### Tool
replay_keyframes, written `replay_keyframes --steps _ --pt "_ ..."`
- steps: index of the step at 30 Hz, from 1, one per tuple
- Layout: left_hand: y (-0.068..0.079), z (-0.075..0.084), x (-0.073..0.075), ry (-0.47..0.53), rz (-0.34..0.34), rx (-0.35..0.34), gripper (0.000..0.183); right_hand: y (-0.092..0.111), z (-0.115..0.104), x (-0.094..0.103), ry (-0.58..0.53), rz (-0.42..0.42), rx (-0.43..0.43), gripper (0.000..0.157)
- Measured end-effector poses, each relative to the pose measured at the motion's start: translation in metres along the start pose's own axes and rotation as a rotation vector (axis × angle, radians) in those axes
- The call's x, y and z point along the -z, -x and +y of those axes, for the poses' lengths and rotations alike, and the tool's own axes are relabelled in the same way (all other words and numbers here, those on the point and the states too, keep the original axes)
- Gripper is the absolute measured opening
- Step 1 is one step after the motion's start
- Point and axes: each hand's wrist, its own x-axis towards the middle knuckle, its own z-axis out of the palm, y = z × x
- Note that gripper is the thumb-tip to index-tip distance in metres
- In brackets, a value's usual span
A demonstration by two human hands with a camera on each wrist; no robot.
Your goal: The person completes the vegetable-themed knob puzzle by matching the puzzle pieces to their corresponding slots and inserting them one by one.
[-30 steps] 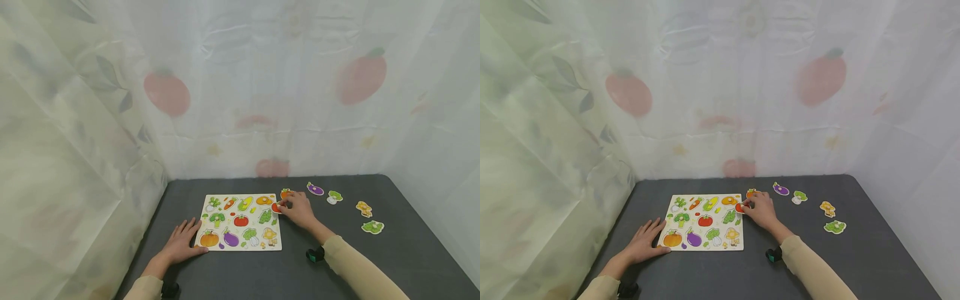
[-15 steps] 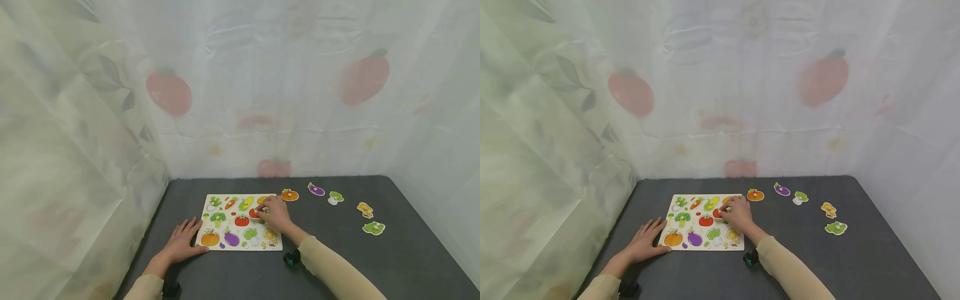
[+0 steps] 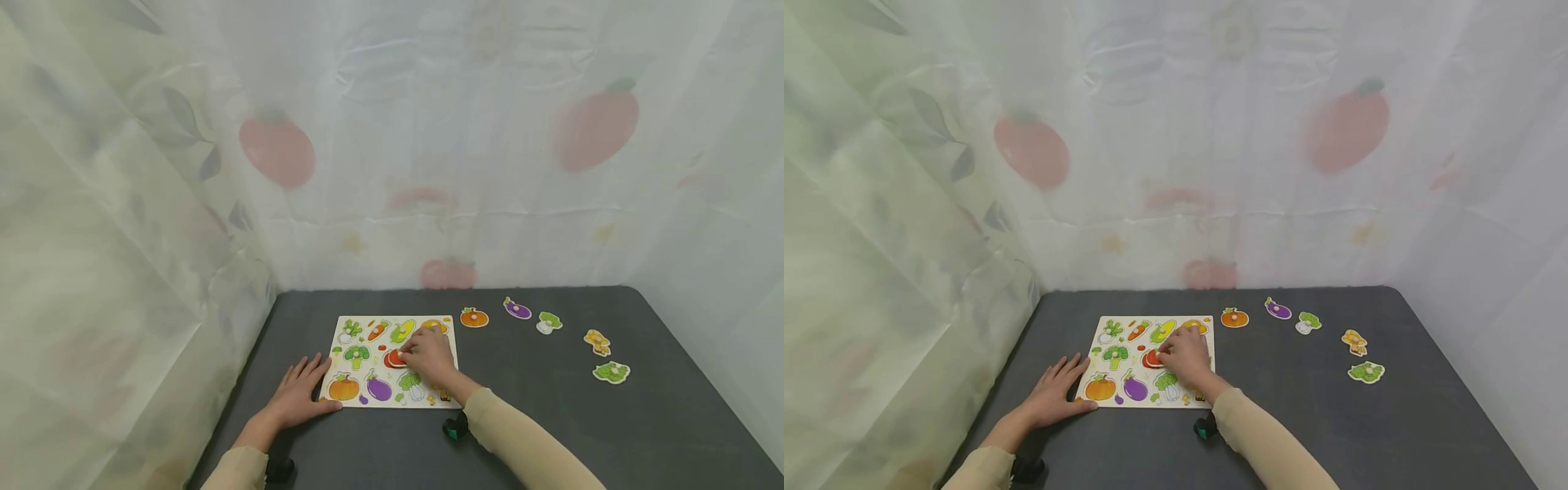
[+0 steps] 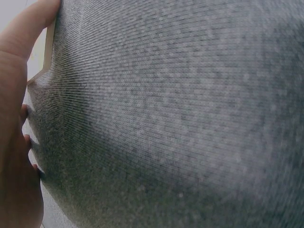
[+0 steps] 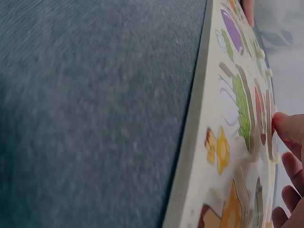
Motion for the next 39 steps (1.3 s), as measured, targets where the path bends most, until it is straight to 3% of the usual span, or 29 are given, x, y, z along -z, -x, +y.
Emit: replay_keyframes --steps 13,39 --pt "0.0 0.004 0.003 0.004 0.001 0.003 0.106 -0.002 -0.006 -0.015 0.003 0.009 -0.025 0.01" --pt "-0.002 0.001 0.0 -0.016 -0.017 0.036 0.112 0.0 -0.013 -0.016 0.012 0.024 -0.042 0.011"
